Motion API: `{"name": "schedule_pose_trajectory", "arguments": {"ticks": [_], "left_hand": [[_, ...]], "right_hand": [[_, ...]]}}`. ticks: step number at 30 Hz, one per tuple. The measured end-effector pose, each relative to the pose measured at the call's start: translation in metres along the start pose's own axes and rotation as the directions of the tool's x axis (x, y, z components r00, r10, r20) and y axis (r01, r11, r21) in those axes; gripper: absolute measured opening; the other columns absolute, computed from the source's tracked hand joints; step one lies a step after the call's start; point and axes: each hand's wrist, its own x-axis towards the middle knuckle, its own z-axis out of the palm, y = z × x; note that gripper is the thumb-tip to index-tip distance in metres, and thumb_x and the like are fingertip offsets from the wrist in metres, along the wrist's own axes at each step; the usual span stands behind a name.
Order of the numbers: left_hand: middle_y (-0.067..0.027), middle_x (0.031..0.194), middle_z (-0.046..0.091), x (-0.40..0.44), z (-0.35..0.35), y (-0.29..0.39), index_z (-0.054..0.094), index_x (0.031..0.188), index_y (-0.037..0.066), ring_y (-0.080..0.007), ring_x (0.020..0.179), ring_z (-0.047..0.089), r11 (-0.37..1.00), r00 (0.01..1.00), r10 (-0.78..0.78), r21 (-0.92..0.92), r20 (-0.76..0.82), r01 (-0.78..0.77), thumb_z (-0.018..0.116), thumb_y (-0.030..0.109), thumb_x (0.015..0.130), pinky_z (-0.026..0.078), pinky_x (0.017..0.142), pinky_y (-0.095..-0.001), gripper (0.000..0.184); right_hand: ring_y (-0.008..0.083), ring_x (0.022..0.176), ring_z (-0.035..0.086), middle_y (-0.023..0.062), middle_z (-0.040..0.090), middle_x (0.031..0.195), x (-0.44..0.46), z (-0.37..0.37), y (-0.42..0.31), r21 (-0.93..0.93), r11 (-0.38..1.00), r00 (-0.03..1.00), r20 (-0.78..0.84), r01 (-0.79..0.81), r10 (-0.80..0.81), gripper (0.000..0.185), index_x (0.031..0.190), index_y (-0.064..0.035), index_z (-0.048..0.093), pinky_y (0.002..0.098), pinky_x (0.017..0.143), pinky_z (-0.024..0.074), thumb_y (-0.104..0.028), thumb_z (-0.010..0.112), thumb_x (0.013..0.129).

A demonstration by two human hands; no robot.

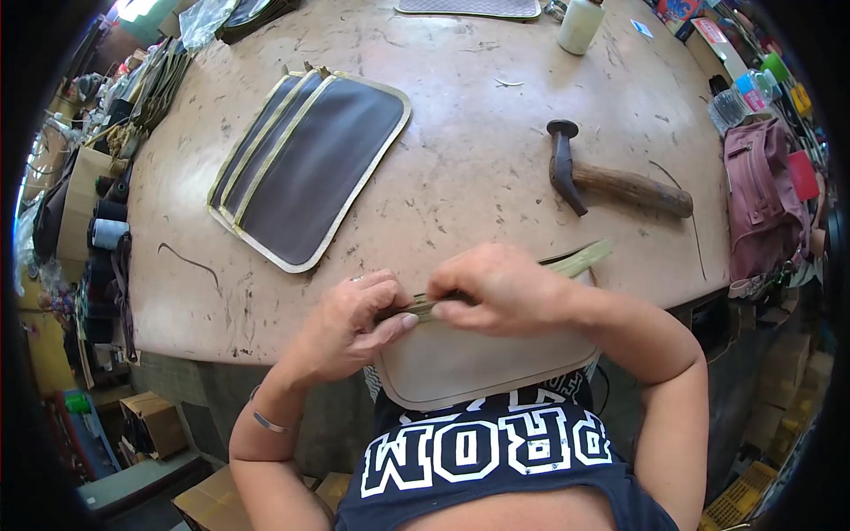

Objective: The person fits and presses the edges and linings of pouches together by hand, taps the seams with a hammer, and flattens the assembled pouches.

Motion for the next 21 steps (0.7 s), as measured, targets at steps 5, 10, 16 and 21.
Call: {"name": "schedule_pose_trajectory", "arguments": {"ticks": [5,10,16,21], "left_hand": [[-0.0088,0.074,0.049,-0.007,0.001,-0.003,0.054,0.08,-0.001,-0.0227,0.068,0.048,0.996,0.998,0.039,-0.075,-0.041,-0.042,0.064,0.008,0.075,0.039,0.059,-0.0308,0.014],[-0.009,0.092,0.048,-0.022,-0.005,-0.012,0.055,0.078,0.0,-0.0183,0.082,0.047,0.975,0.992,0.022,-0.217,-0.12,-0.048,0.067,0.01,0.074,0.04,0.071,-0.0298,0.016],[-0.0204,0.123,0.042,-0.024,-0.016,-0.022,0.061,0.079,0.0,-0.0297,0.12,0.04,0.803,0.984,0.12,-0.596,0.131,-0.018,0.064,0.015,0.079,0.033,0.098,-0.0416,0.015],[-0.019,0.12,0.052,0.014,-0.037,0.024,0.062,0.105,0.005,-0.0288,0.107,0.054,0.995,0.933,0.064,-0.094,0.353,-0.033,0.058,0.001,0.073,0.043,0.089,-0.037,0.033]], "right_hand": [[0.0338,0.069,0.057,0.0169,0.056,0.07,-0.008,-0.008,0.001,-0.054,0.995,0.996,0.033,0.089,-0.088,0.017,0.081,-0.002,0.058,0.0406,0.062,0.0432,-0.019,0.055,0.079],[0.029,0.075,0.056,0.0134,0.057,0.07,-0.039,-0.051,0.018,-0.146,0.989,0.997,0.074,0.012,-0.001,0.017,0.08,-0.0039,0.06,0.0396,0.072,0.0425,-0.021,0.058,0.076],[0.0238,0.076,0.053,0.0061,0.057,0.076,-0.062,-0.062,0.023,-0.284,0.941,0.982,-0.001,0.182,-0.19,0.01,0.079,-0.0063,0.059,0.0354,0.071,0.0416,-0.01,0.063,0.071],[0.0237,0.074,0.052,0.0051,0.057,0.08,-0.046,-0.062,-0.024,-0.499,0.808,0.897,-0.125,0.313,-0.425,0.018,0.081,-0.0058,0.06,0.0346,0.068,0.043,-0.002,0.065,0.065]]}}
